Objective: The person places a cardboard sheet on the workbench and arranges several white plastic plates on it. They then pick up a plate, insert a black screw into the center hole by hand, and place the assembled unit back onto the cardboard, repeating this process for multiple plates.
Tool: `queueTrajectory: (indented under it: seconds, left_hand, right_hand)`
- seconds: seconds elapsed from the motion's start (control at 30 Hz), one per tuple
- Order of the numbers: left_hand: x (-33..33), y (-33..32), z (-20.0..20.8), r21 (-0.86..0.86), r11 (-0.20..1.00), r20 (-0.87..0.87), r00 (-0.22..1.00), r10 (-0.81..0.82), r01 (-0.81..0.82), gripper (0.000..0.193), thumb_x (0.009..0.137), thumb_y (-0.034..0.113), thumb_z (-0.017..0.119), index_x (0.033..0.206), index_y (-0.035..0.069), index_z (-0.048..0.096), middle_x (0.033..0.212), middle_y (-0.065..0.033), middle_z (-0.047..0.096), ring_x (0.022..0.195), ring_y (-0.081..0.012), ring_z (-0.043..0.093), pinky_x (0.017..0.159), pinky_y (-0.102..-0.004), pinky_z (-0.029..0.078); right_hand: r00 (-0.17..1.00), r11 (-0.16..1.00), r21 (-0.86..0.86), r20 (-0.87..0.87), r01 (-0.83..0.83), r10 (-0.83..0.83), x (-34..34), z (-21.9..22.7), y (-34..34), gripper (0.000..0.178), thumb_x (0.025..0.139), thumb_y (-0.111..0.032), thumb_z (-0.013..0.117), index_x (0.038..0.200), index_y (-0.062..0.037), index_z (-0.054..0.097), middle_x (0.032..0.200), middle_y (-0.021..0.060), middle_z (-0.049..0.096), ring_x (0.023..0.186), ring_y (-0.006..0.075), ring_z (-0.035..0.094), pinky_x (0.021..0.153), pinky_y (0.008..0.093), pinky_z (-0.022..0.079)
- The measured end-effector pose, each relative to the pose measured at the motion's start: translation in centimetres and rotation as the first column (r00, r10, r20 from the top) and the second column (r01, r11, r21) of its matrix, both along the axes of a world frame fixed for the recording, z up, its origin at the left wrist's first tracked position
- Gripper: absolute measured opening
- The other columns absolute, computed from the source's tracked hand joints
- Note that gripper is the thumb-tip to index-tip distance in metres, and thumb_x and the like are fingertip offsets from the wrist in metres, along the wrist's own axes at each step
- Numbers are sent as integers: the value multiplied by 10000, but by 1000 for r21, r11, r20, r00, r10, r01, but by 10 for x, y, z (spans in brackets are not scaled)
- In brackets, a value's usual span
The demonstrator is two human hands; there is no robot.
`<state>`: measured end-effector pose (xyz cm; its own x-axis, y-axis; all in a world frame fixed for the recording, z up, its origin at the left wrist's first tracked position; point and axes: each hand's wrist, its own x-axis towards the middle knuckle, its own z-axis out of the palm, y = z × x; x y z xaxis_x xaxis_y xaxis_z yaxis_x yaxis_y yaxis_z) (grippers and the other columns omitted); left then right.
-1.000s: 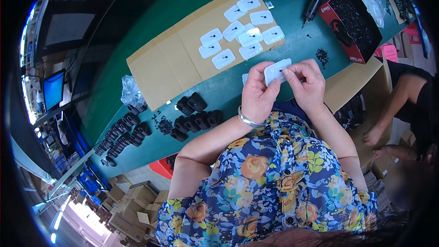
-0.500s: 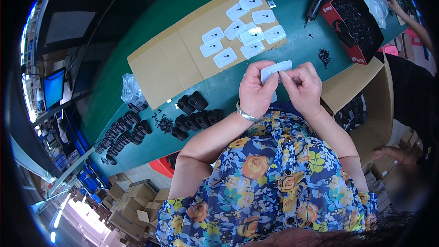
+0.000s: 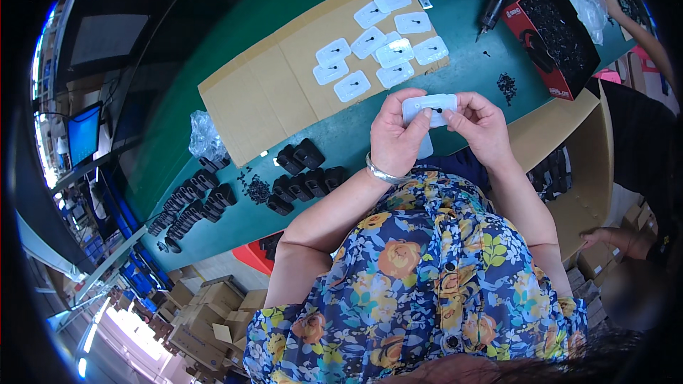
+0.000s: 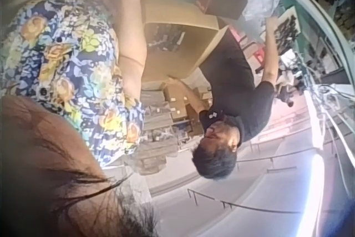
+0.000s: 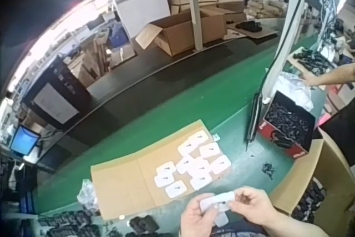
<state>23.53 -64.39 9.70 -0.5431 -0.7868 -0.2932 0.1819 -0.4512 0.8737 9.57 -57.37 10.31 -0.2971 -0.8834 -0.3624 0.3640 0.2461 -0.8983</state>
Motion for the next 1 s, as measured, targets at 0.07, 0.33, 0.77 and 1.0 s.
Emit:
queueTrajectory:
  seconds: [0.07, 0.33, 0.77, 1.0]
  left_hand:
    - [3, -1, -4, -28, 999, 7, 1000, -22, 22, 250, 822, -8, 518, 1062, 19, 457, 966, -67, 549, 854, -122, 554, 730, -263, 497]
    - [11, 1, -24, -18, 1000, 91, 996, 13, -12, 222, 799, 11, 549, 1013, 19, 490, 875, -17, 553, 785, -70, 512, 683, -228, 457]
    - [36, -52, -39, -618, 365, 758, 651, 42, 696, 550, 663, 148, 697, 1152, 40, 470, 1032, -148, 526, 955, -280, 522, 764, -341, 467]
    - [60, -92, -85, -557, 413, 830, 501, 245, 721, 521, 679, 223, 661, 1119, 7, 485, 1091, -163, 504, 1020, -324, 460, 880, -385, 384]
  right_hand:
    - [1000, 1000, 3, 13, -25, 25, 1, -2, -1, 168, 783, -19, 604, 944, -6, 557, 804, -6, 572, 722, 39, 520, 652, 179, 431]
    - [994, 993, 90, -80, -73, 81, 8, -19, -5, 114, 776, -46, 622, 869, -14, 563, 741, -24, 564, 626, 26, 484, 580, 174, 414]
    - [964, 953, 159, -29, -257, 265, 11, -79, -43, 147, 792, -98, 612, 906, -13, 577, 708, -11, 551, 629, 46, 494, 562, 192, 432]
    - [966, 980, 200, -251, -15, 66, -25, -87, -27, 205, 790, -164, 621, 941, -28, 596, 749, 10, 585, 668, 63, 526, 579, 207, 444]
